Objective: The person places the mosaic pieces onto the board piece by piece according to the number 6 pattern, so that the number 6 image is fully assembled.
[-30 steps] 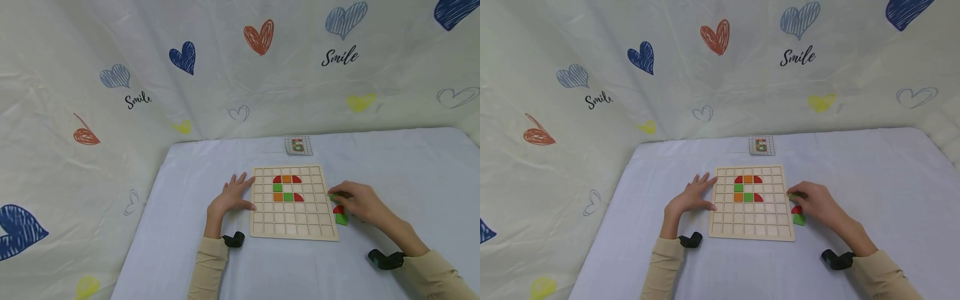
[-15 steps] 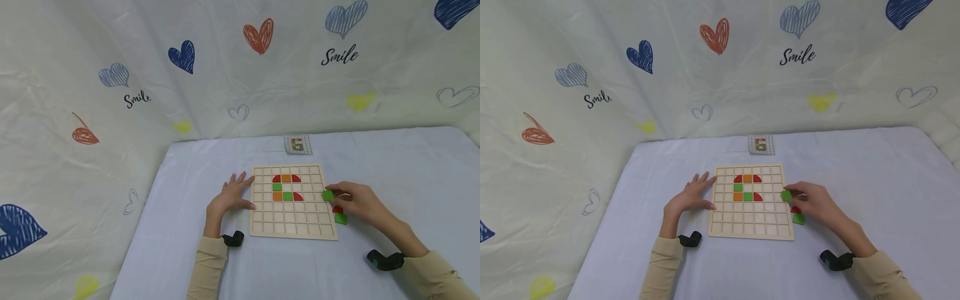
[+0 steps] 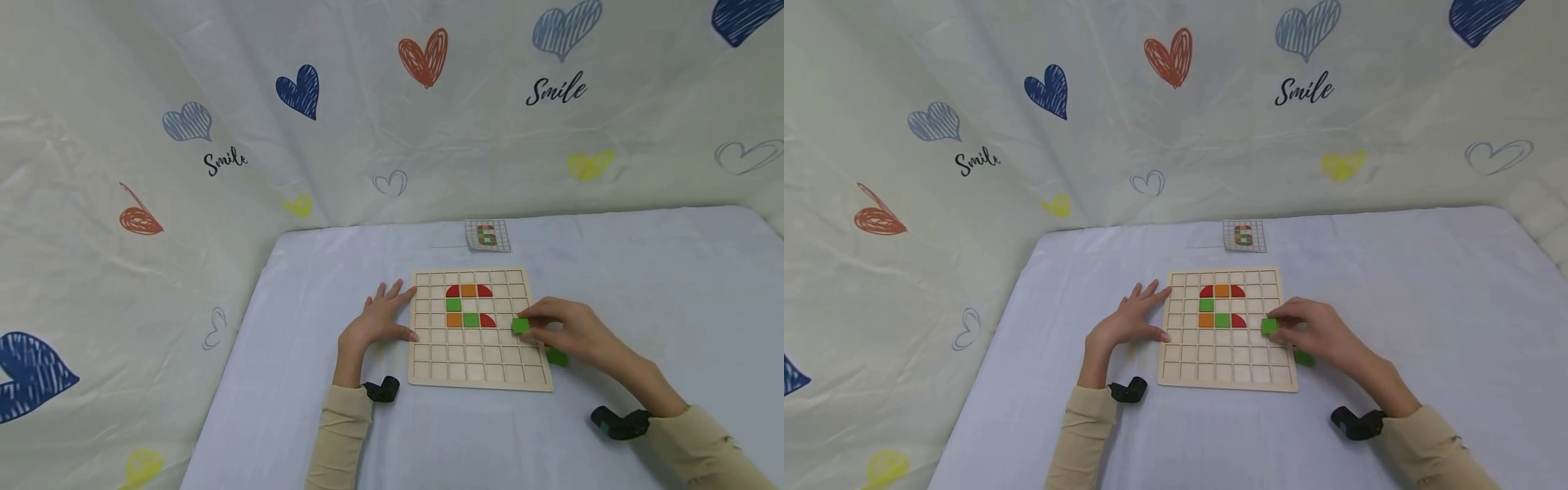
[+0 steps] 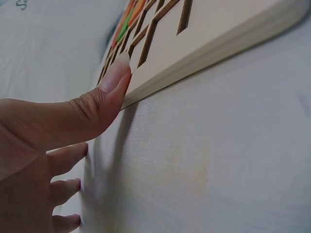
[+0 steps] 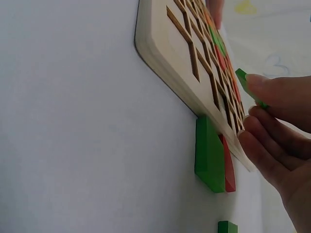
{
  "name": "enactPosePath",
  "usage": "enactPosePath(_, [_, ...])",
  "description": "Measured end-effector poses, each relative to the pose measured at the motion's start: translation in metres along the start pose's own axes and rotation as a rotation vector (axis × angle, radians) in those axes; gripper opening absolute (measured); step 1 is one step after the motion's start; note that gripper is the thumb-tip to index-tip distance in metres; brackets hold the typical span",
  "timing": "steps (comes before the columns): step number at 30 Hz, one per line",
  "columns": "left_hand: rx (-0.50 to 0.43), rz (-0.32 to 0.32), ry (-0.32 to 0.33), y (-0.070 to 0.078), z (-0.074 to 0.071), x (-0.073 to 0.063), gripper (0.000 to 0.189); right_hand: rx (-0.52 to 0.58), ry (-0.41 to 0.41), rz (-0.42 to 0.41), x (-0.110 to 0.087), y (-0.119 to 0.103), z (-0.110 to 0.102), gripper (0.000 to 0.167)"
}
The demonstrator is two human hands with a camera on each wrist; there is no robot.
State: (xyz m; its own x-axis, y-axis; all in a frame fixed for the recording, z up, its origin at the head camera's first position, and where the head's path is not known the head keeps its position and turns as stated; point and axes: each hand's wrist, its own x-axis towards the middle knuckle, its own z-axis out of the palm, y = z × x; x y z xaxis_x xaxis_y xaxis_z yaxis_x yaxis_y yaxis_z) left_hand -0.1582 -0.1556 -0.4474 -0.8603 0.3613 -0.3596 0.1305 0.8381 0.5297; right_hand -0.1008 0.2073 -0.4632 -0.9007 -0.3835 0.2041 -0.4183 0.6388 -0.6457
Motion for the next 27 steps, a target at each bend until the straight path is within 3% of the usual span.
enactPosePath(12, [0.012, -0.005, -0.003, 0.0, 0.0, 0.002, 0.1, 0.015, -0.031, 0.012, 0.008, -0.007, 0.01, 0.029])
enactPosePath(19, [0.018, -0.01, -0.007, -0.001, 0.0, 0.002, 0.1, 0.052, -0.042, -0.052, 0.013, -0.009, 0.021, 0.026])
enactPosePath(27, [0.013, -0.012, -0.004, 0.0, 0.0, 0.002, 0.1, 0.026, -0.09, -0.024, 0.02, -0.017, 0.029, 0.028])
